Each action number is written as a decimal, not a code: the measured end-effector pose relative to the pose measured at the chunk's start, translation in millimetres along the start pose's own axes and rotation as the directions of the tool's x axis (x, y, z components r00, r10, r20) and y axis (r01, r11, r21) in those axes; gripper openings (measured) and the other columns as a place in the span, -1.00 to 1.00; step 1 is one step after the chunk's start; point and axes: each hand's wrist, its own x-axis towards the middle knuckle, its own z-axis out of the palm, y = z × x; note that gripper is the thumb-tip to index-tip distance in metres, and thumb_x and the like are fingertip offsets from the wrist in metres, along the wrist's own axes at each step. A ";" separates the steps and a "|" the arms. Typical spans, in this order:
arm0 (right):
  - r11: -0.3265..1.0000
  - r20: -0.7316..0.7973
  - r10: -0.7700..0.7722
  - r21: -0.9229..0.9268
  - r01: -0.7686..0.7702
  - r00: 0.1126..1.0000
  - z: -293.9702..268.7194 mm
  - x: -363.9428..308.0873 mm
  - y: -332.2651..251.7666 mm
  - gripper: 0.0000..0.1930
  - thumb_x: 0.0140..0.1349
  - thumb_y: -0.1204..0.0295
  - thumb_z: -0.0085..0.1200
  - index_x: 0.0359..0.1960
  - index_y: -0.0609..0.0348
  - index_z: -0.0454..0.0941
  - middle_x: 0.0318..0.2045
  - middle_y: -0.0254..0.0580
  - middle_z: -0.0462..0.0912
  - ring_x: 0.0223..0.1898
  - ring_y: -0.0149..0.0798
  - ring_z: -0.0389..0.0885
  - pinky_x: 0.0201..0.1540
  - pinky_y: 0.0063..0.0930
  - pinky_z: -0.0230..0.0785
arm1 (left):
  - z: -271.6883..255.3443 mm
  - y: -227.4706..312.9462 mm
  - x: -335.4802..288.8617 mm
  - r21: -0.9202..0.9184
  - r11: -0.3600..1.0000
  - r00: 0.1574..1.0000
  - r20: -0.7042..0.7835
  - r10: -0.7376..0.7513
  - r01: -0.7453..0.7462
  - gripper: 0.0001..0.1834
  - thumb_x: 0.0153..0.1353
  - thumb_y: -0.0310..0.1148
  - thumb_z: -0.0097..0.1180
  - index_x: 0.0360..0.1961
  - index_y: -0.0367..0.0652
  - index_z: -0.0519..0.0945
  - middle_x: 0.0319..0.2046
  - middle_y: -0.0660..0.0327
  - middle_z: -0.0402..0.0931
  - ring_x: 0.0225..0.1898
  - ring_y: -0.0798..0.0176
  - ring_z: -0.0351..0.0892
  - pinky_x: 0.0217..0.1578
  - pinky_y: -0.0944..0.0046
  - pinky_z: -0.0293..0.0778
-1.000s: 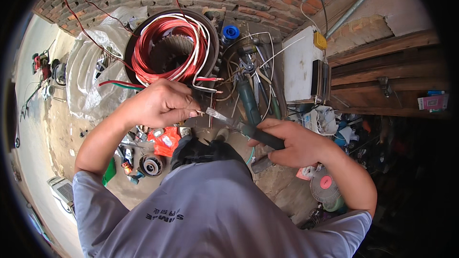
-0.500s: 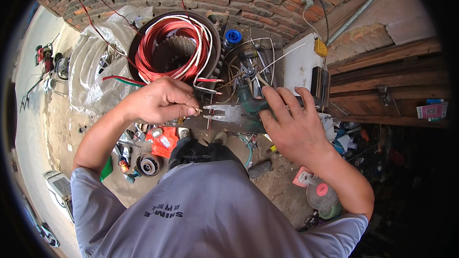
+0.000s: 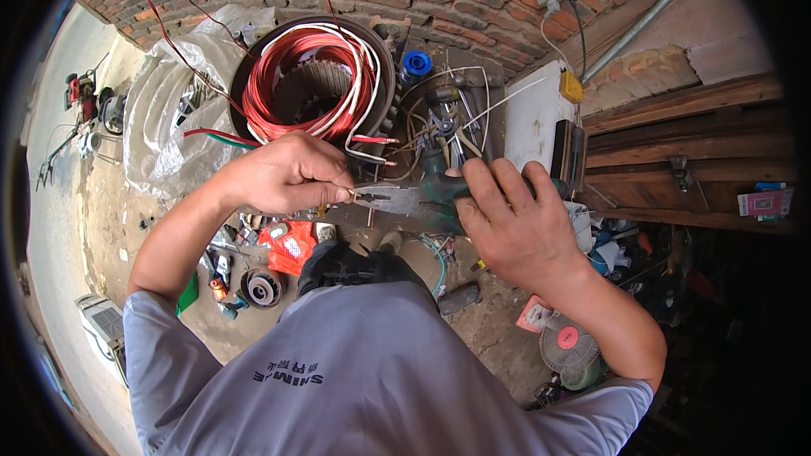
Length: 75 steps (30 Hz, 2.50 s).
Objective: The person strips insulation from red and white wires, twists exposed strands, and uses pliers and a rotary tool to prepare and connect wires on a workbench. The person handles multiple wire segments and tools throughout the process.
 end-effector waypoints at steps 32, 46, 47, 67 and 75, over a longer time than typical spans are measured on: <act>0.863 0.287 0.086 0.457 -0.216 0.954 -13.3 2.8 -1.2 -0.52 -0.07 0.54 0.30 0.00 0.25 0.69 0.11 0.02 0.54 0.06 0.08 0.58 0.07 -0.12 0.48 | 2.9 -4.1 -1.1 0.298 0.939 0.982 -0.031 0.188 -0.170 -0.86 0.24 -0.45 0.30 -0.21 -0.25 0.75 -0.34 0.07 0.67 -0.27 -0.08 0.69 -0.28 -0.01 0.60; -0.076 0.744 -0.423 0.540 -0.839 0.517 29.6 17.0 43.7 -0.73 0.07 0.62 0.12 -0.21 0.27 0.78 -0.14 -0.14 0.70 -0.33 -0.19 0.76 -0.23 -0.34 0.58 | 5.8 -6.2 -4.7 0.434 0.868 0.954 -0.060 0.295 -0.241 -0.83 0.11 -0.50 0.35 -0.24 -0.25 0.73 -0.38 0.11 0.62 -0.32 -0.01 0.65 -0.30 0.03 0.58; -0.307 0.664 -0.488 0.477 -0.824 0.566 46.4 4.0 42.1 -0.76 0.09 0.60 0.14 -0.20 0.39 0.73 -0.06 0.03 0.69 -0.42 -0.14 0.76 -0.34 -0.30 0.61 | 5.5 -7.1 -3.9 0.436 0.865 0.952 -0.056 0.302 -0.249 -0.83 0.11 -0.50 0.35 -0.24 -0.25 0.74 -0.39 0.12 0.61 -0.33 -0.01 0.64 -0.31 0.03 0.58; 0.855 0.166 0.294 0.394 -0.336 0.941 8.0 -35.7 -27.3 -0.56 0.04 0.49 0.28 0.04 0.26 0.71 0.21 0.15 0.47 0.12 0.18 0.50 0.19 0.02 0.37 | 7.9 -1.4 -1.8 0.275 0.953 0.970 -0.167 0.179 -0.128 -0.89 0.32 -0.49 0.31 -0.19 -0.32 0.74 -0.47 0.07 0.58 -0.45 0.01 0.60 -0.41 0.07 0.50; 0.922 0.060 0.281 0.259 -0.286 0.958 4.4 -18.1 -30.9 -0.68 0.06 0.52 0.19 -0.09 0.27 0.68 0.19 0.19 0.48 0.13 0.20 0.50 0.20 0.13 0.37 | 8.2 1.4 -0.7 0.269 0.958 0.977 -0.158 0.144 -0.098 -0.89 0.34 -0.49 0.29 -0.20 -0.33 0.73 -0.43 0.06 0.61 -0.39 0.00 0.64 -0.37 0.08 0.53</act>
